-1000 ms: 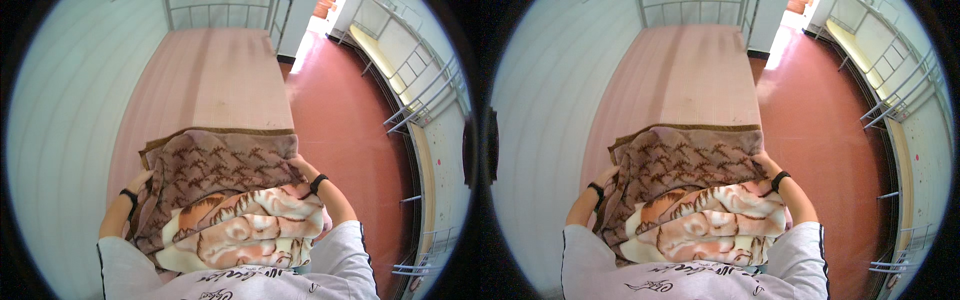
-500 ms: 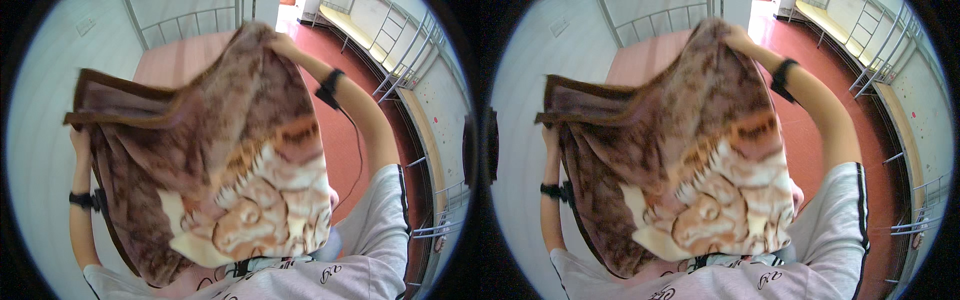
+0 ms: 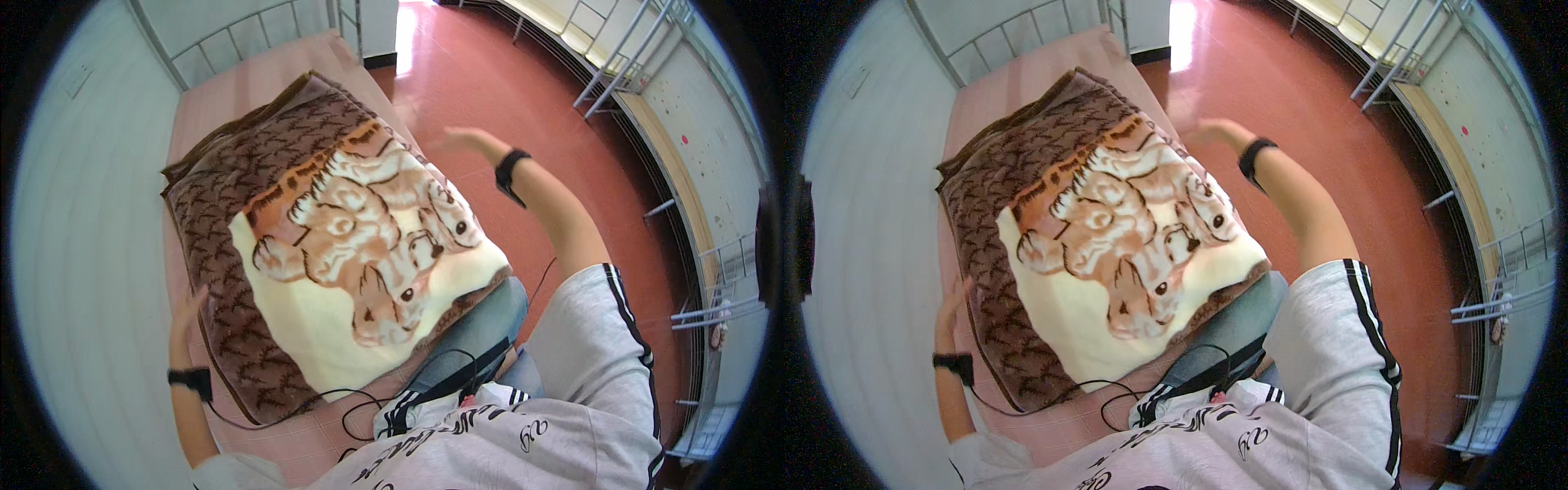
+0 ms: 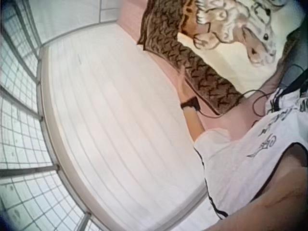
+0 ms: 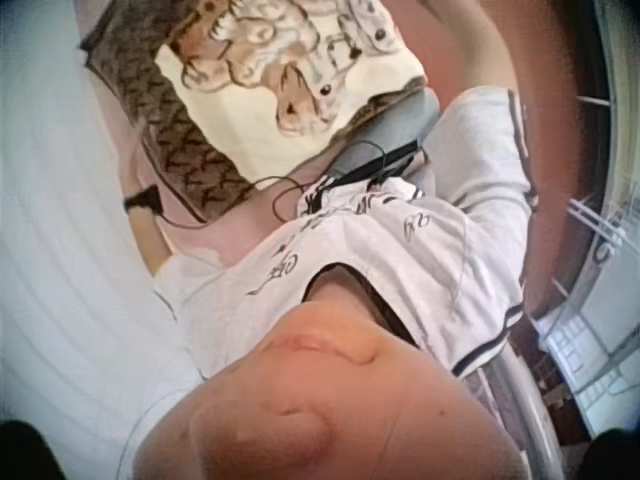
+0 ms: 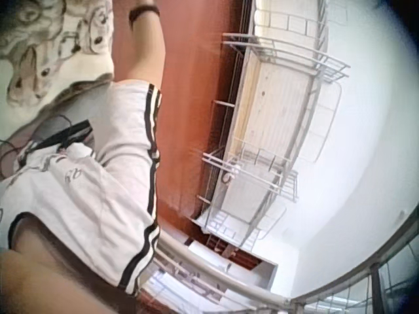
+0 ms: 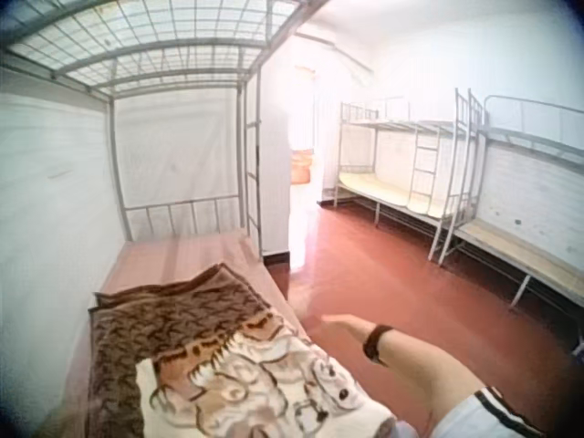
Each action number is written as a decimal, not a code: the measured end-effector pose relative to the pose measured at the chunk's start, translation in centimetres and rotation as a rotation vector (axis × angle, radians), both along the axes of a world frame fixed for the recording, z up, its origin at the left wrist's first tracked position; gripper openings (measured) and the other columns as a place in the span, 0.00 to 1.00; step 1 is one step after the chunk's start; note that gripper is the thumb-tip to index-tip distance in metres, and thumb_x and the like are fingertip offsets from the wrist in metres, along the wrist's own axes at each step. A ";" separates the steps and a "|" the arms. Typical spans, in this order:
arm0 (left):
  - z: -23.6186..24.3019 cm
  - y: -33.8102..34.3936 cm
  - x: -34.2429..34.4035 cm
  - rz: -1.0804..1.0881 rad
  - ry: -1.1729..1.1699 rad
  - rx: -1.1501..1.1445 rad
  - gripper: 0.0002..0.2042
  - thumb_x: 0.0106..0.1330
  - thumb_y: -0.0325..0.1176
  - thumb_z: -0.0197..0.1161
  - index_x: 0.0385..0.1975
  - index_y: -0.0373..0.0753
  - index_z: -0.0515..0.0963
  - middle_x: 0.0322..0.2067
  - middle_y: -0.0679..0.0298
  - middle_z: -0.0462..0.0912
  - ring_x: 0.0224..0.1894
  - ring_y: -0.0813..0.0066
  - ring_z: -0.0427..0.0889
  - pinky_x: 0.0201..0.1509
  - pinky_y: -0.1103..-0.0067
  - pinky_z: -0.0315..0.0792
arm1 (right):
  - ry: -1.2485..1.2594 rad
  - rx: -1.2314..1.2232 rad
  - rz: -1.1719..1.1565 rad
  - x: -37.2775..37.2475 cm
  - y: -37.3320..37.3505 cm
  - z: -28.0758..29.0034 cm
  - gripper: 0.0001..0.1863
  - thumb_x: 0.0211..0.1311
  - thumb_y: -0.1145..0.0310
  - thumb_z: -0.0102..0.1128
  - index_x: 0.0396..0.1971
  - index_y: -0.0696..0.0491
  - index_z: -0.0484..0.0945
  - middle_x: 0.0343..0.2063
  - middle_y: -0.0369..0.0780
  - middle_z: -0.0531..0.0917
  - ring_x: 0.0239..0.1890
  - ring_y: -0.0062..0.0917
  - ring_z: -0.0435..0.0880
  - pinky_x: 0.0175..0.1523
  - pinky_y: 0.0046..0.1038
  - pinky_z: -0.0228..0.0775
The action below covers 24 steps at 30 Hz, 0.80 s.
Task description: The person folds a large patterned blanket by hand on a bed.
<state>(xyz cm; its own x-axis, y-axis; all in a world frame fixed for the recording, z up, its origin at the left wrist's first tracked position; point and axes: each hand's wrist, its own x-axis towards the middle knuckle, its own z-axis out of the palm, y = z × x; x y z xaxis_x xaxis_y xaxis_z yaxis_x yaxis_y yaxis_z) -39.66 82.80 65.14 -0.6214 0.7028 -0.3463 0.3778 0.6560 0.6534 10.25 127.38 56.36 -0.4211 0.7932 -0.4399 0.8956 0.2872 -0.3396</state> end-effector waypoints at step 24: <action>-16.5 -26.4 9.1 0.401 -0.423 0.594 0.26 0.60 0.45 0.57 0.53 0.33 0.63 0.52 0.59 0.66 0.55 0.67 0.62 0.60 0.72 0.55 | 0.816 -0.320 -0.381 16.7 -26.7 -8.3 0.22 0.57 0.52 0.55 0.37 0.59 0.76 0.31 0.38 0.80 0.31 0.19 0.78 0.34 0.23 0.72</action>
<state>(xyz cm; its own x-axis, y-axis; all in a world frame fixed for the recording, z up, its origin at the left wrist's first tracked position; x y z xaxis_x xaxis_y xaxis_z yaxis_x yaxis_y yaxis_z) -30.51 56.38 48.68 -0.7645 0.5950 -0.2480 -0.1661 0.1899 0.9677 26.90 100.65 48.05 -0.4326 0.8330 -0.3448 0.3621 -0.1897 -0.9126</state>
